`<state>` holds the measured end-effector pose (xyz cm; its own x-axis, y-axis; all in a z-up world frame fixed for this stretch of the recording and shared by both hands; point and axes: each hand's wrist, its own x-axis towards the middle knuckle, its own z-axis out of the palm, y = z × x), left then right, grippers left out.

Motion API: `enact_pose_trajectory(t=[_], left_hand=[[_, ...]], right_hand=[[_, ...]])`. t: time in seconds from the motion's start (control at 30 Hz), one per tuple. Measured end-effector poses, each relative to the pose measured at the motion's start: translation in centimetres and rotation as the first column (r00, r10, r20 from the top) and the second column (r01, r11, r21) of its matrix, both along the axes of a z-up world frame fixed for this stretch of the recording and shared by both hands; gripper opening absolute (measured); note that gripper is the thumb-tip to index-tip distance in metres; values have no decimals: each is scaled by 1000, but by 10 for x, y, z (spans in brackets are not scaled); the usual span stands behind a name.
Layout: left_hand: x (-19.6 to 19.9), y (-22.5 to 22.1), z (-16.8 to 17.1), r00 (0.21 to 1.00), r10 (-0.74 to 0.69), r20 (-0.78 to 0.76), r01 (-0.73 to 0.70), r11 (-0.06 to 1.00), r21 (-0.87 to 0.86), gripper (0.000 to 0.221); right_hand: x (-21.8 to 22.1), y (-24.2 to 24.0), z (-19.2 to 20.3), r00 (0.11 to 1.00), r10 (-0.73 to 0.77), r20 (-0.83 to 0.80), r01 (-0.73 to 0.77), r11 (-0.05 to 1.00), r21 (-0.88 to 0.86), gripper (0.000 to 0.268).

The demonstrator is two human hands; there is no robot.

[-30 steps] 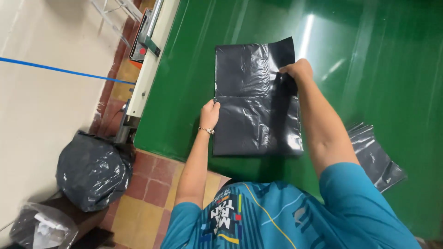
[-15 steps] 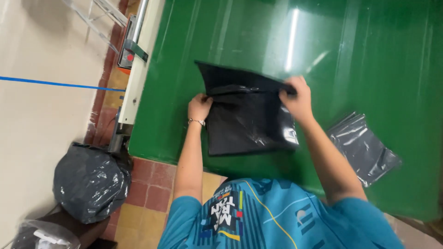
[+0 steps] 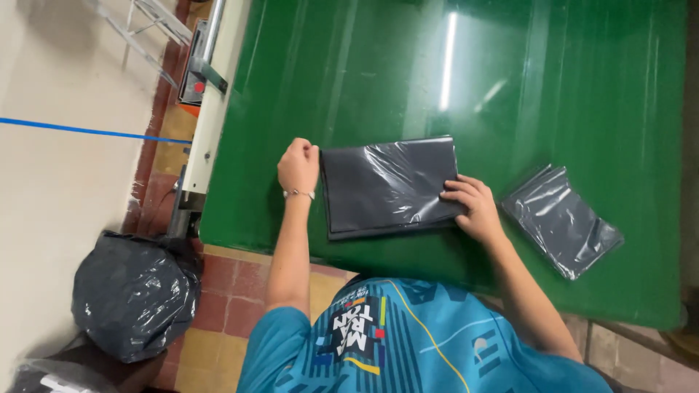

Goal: Folding plastic bags and placing them into a larger plastic packaging sleeve at the end of a production line.

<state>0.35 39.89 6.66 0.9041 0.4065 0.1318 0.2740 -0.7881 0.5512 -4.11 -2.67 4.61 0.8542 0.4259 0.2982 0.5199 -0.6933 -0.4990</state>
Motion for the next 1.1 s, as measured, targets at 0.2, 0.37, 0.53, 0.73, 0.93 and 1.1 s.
enact_pose_trajectory(t=[0.2, 0.37, 0.53, 0.73, 0.93, 1.1], left_hand=[[-24, -86, -17, 886, -428, 179, 332, 855, 398, 50], [-53, -125, -6, 801, -589, -113, 593, 751, 291, 65], [-80, -93, 12, 724, -595, -349, 676, 713, 187, 97], [-129, -21, -22, 621, -773, -130, 736, 519, 434, 113], [-128, -63, -96, 369, -920, 132, 675, 363, 643, 24], [-120, -125, -13, 152, -978, -143, 987, 143, 73, 32]], right_hand=[[4, 49, 45, 995, 92, 43, -76, 957, -281, 56], [28, 139, 5, 972, 112, 207, -77, 983, -168, 69], [10, 113, -7, 993, 10, 115, 38, 913, -405, 82], [7, 74, 4, 971, -18, 239, 100, 936, -337, 81], [-76, 134, 4, 926, 325, 191, -278, 931, -237, 112], [-122, 99, -65, 924, 301, 234, -297, 953, -52, 50]])
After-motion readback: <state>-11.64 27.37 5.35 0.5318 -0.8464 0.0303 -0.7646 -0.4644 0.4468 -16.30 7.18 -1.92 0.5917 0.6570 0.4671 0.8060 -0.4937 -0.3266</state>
